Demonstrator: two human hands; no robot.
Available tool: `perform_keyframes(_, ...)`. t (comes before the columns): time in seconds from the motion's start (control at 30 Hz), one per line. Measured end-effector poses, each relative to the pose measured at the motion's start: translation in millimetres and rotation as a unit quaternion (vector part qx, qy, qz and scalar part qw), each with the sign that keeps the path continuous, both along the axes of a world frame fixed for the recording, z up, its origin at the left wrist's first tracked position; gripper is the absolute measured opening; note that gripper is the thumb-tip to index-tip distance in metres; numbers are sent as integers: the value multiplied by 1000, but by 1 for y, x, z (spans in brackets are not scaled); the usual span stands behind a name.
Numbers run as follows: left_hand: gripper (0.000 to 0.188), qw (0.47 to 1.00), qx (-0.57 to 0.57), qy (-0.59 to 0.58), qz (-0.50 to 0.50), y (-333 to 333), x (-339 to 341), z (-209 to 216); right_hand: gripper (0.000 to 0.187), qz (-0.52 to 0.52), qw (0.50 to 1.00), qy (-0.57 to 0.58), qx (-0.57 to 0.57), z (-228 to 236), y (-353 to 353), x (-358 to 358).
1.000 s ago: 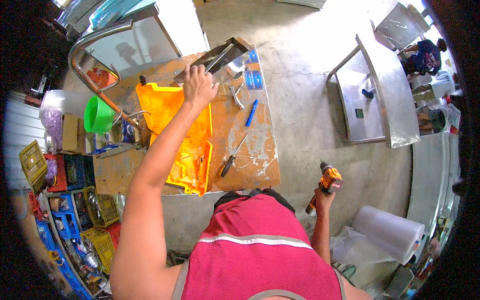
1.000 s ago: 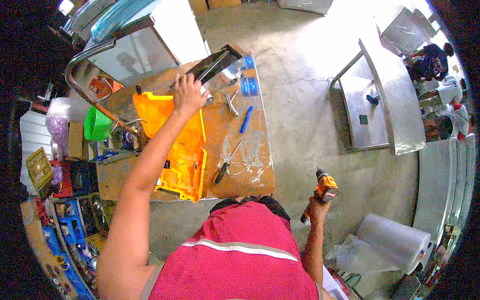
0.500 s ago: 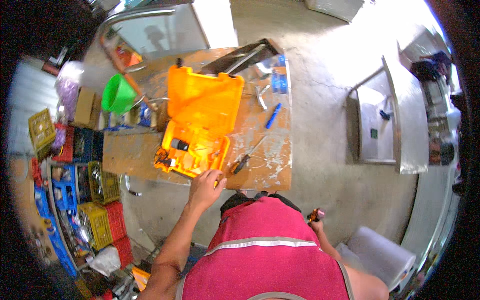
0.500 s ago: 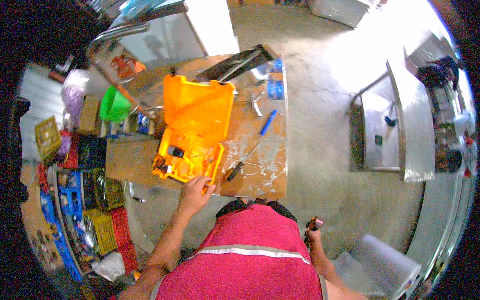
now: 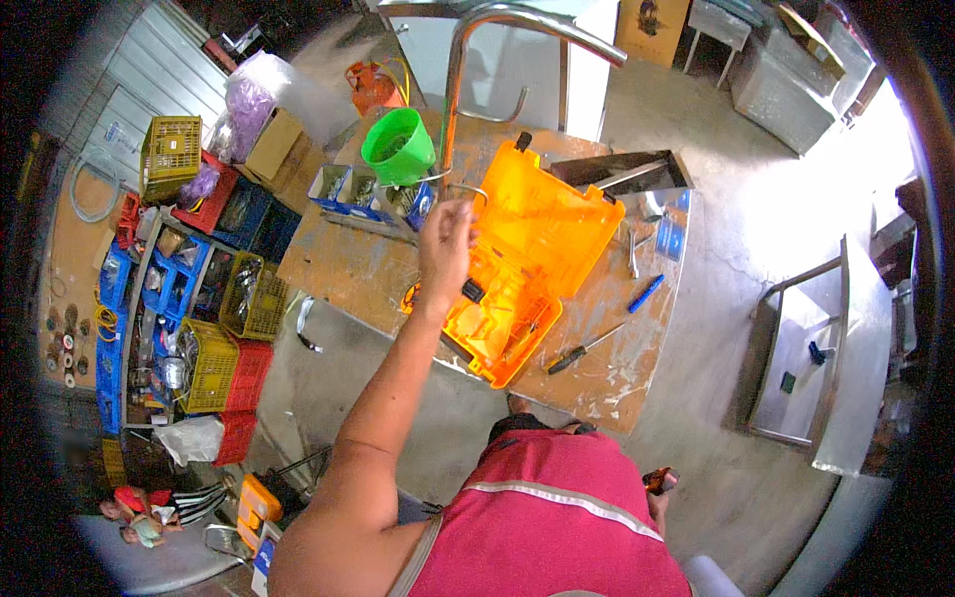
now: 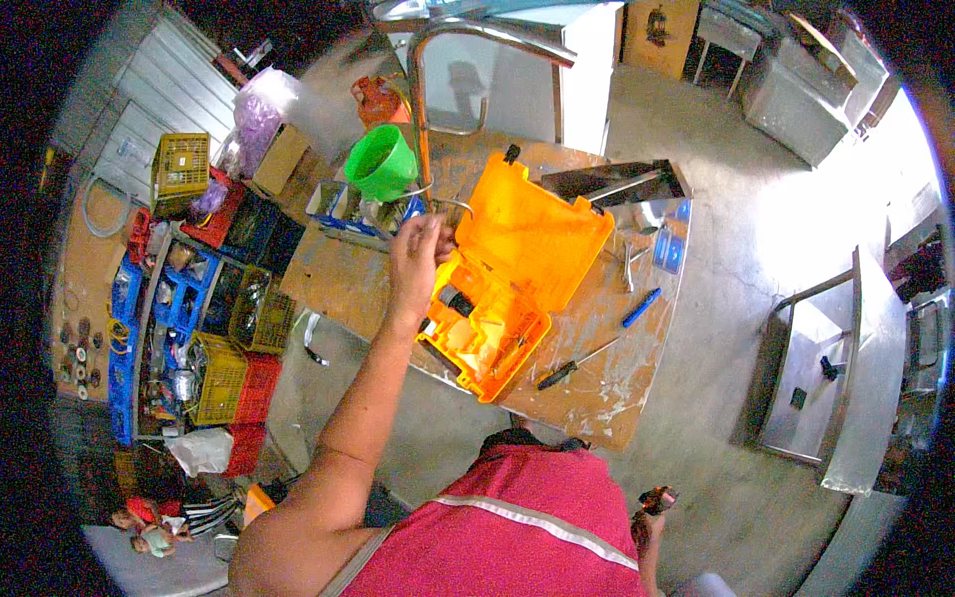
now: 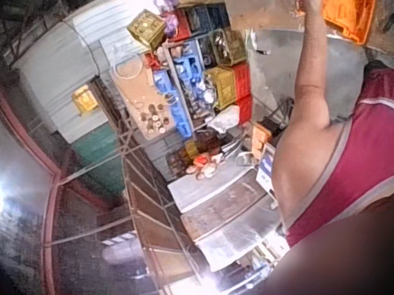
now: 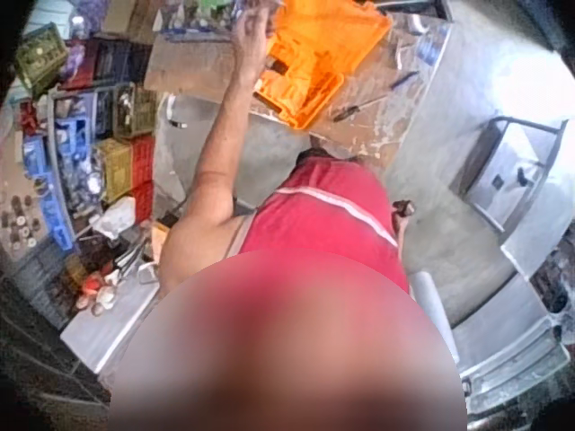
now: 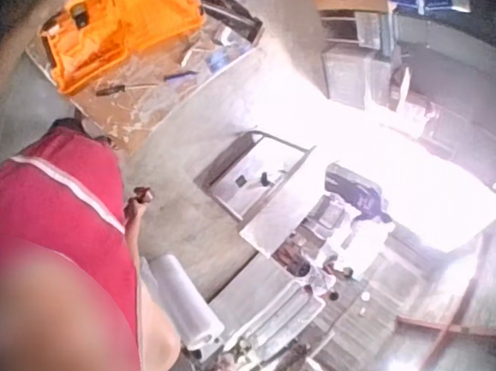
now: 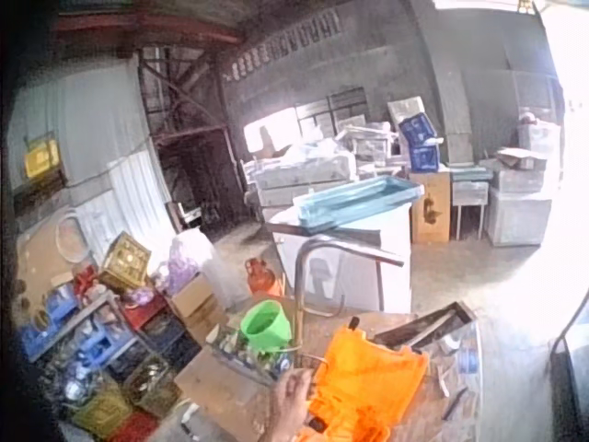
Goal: The person organizes small metal parts in trays, retrieves tools from a toolbox, and uses a cordless drill to fasten screws into a metal frame. The person moves between a workbench and a metal cabinet, handling screws, a drill, and metal components.
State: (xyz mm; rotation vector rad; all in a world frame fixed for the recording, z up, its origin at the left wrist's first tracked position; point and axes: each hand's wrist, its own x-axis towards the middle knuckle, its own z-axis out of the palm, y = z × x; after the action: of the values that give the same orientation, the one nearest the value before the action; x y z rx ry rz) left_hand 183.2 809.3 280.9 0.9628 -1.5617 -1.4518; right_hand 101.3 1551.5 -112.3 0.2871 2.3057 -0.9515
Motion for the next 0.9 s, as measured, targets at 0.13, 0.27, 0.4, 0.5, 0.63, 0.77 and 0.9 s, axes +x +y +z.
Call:
perform_keyframes(0.13, 48, 974, 43, 171, -143, 36, -64, 88, 34, 45, 998, 20, 40, -18, -12, -16)
perform_keyframes(0.27, 73, 907, 84, 364, -196, 19, -124, 167, 33, 51, 998, 6, 42, -19, -37, -37)
perform_keyframes(0.4, 46, 840, 217, 483, -119, -21, -153, 208, 33, 63, 998, -3, 31, -18, -50, -53)
perform_keyframes(0.5, 26, 865, 222, 433, -122, -30, -141, 207, 32, 70, 997, -9, 22, -23, -40, -70)
perform_keyframes(0.63, 24, 924, 186, 327, -61, -23, -80, 206, 32, 77, 997, -28, 10, -35, -12, -95)
perform_keyframes(0.77, 23, 940, 197, 277, -40, -6, 20, 222, 32, 58, 997, -46, 2, -50, 15, -111)
perform_keyframes(0.9, 38, 965, 223, 141, 13, 17, 123, 242, 31, 46, 998, -52, -9, -66, 33, -130)
